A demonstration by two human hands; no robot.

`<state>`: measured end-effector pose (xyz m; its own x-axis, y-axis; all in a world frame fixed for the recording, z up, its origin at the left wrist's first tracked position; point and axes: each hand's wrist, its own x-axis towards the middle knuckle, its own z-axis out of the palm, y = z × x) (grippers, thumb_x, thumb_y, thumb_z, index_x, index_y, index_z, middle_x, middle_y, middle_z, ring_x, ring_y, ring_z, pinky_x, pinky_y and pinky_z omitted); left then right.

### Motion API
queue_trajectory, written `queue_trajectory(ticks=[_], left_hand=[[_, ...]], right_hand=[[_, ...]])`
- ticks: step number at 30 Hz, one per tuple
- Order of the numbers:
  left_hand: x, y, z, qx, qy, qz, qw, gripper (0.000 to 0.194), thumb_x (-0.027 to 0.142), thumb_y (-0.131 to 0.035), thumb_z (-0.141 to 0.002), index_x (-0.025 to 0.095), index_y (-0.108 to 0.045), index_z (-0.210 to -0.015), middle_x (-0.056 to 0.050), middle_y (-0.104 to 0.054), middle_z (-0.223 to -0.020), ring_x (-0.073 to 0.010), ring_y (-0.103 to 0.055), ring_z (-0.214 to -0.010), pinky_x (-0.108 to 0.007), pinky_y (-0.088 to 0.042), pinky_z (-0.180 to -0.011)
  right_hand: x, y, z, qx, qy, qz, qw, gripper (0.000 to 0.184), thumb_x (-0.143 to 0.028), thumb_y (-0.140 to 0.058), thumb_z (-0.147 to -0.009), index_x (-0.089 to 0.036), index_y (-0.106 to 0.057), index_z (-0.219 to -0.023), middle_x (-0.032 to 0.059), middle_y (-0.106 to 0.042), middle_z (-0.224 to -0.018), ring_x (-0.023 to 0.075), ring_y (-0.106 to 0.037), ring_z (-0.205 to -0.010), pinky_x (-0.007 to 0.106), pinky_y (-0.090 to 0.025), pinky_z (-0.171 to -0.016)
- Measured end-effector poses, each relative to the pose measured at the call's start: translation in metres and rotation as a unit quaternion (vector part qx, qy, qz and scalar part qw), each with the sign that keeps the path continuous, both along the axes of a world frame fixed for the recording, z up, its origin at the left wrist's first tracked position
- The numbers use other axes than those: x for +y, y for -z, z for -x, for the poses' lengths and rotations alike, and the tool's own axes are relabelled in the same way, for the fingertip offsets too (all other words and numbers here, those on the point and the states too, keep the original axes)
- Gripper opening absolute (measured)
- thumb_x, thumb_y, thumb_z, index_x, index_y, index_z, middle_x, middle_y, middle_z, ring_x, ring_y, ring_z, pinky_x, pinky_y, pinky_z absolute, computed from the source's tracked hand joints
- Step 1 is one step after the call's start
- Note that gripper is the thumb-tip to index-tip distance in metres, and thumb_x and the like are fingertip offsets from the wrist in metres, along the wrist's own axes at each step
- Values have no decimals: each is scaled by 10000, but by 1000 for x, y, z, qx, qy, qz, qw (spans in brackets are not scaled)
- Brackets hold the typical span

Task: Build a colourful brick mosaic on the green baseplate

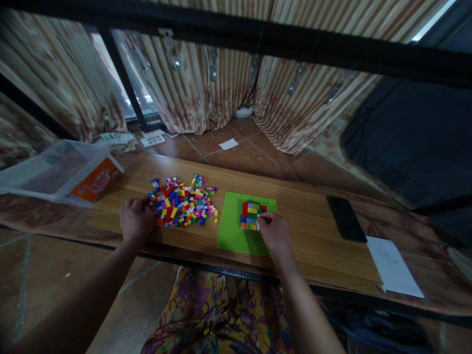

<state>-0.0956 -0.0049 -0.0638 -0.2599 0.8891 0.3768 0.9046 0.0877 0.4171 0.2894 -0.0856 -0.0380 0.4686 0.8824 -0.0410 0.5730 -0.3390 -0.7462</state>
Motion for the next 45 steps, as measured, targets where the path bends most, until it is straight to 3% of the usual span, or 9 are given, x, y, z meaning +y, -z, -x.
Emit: queue_trajectory(ticks=[13,24,31,38,41,45], left_hand=[[0,2,0,-22,-10,3,1000,309,191,-447,-818,167,-699,-995,-125,-635,-1042,-291,-543,-1010,-420,-434,-929],[1,3,1,-22,-1,4,1000,299,163,-459,-813,161,-686,-1008,-138,-618,-1034,-294,-528,-1038,-422,-423,-946],[0,3,1,1,-1,1,1000,311,182,-453,-830,147,-698,-1018,-134,-640,-1031,-283,-542,-987,-406,-428,-915],[0,3,2,16,8,-10,1000,314,178,-445,-842,134,-702,-1017,-139,-653,-1016,-279,-550,-969,-392,-434,-904],[0,3,3,19,10,-11,1000,305,177,-452,-836,140,-702,-1008,-132,-656,-1002,-279,-556,-971,-389,-435,-904],[0,4,4,18,11,-18,1000,297,171,-459,-828,149,-700,-1002,-123,-653,-999,-275,-559,-973,-385,-434,-906]], right_hand=[[1,0,3,126,33,5,991,178,-329,-672,-709,-164,-711,-766,30,-695,-624,170,-650,-522,291,-559,-518],[0,-6,9,49,30,44,997,173,-347,-645,-752,-178,-675,-728,6,-631,-505,167,-618,-434,260,-465,-464],[-2,-15,14,-2,6,46,999,183,-342,-610,-778,-177,-656,-712,30,-682,-596,163,-630,-454,261,-439,-508],[-25,-12,29,25,47,-67,996,365,-499,-518,-859,-165,-664,-840,54,-691,-668,186,-639,-519,274,-440,-511],[-40,-11,54,31,-5,-115,993,341,-493,-522,-876,-187,-670,-855,38,-698,-715,176,-633,-578,286,-468,-587],[-58,-7,100,58,-159,-112,979,249,-386,-509,-912,-215,-670,-828,23,-701,-801,176,-651,-757,282,-474,-710]])
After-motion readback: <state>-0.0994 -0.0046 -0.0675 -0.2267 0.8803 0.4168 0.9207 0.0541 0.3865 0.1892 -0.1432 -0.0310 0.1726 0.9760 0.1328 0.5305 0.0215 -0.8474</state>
